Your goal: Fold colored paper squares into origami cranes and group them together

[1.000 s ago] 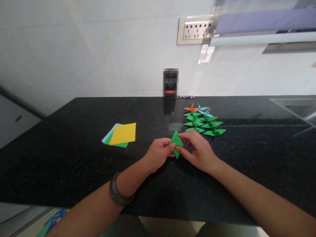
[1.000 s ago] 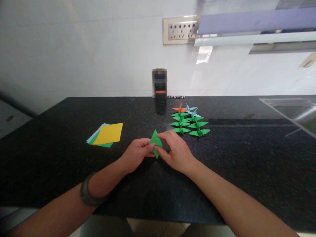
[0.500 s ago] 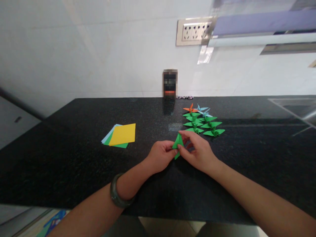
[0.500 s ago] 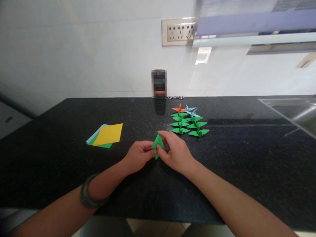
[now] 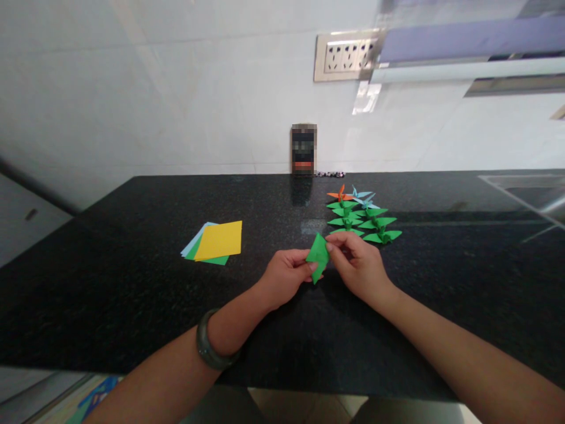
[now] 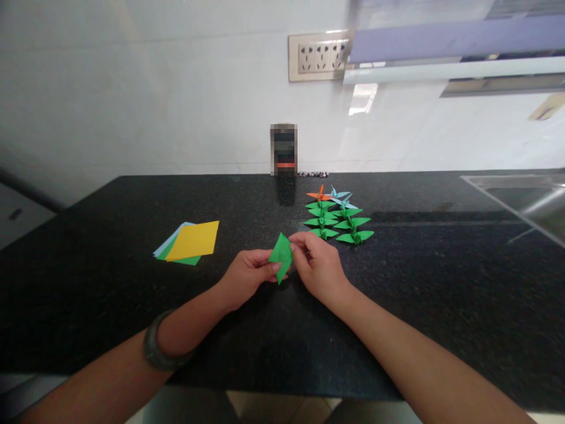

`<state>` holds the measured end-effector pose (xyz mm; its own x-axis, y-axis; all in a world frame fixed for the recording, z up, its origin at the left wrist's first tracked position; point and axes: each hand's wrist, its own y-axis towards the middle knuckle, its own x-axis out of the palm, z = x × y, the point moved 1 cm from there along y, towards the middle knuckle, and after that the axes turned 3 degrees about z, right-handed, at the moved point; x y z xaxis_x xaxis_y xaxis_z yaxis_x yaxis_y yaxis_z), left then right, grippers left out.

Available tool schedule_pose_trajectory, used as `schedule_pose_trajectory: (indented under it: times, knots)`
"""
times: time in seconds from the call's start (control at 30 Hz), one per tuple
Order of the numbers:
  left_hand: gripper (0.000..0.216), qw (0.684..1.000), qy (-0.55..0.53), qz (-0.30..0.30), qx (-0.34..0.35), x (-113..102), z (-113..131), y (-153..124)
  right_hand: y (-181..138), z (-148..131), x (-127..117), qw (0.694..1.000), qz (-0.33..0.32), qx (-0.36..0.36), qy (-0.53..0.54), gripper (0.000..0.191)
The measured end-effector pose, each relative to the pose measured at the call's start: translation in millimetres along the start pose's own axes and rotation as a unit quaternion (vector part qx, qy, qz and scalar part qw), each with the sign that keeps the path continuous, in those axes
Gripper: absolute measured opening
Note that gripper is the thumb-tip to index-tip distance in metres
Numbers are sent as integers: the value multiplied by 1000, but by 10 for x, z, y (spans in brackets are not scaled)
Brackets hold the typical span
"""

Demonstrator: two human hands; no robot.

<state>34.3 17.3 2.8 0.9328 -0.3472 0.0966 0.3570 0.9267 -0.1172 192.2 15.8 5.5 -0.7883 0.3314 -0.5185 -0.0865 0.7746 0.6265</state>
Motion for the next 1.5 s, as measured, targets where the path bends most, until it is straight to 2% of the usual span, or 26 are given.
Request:
schedule_pose_trajectory:
  times: [0.2,0.4,0.7,1.0,1.13,1.3,1.37,1.5]
  knots:
    - [30,999,-42,14,-5,-1,4,0,36,-19,-26,991,-6,-119,-66,21]
    - [33,998,-53,28,-13,28,26,-5,44,-22,-36,979,10,-166,-122,22]
    - [30,998,-24,51,26,17,-2,9,36,-24,-8,982,7,-155,-109,31]
    - [34,997,-39,63,8,32,21,-1,47,-32,-36,977,3,-167,-132,26]
    - [31,998,-36,57,10,35,21,0,49,-59,-20,989,3,-130,-76,15]
    - [31,999,-16,42,24,20,-22,20,35,-20,22,999,-22,-16,21,10]
    - [32,999,-22,38,24,16,-26,26,39,-4,20,999,-20,-13,26,8]
    - [38,996,-56,63,-11,3,-7,28,62,-11,-23,997,-33,-53,43,8]
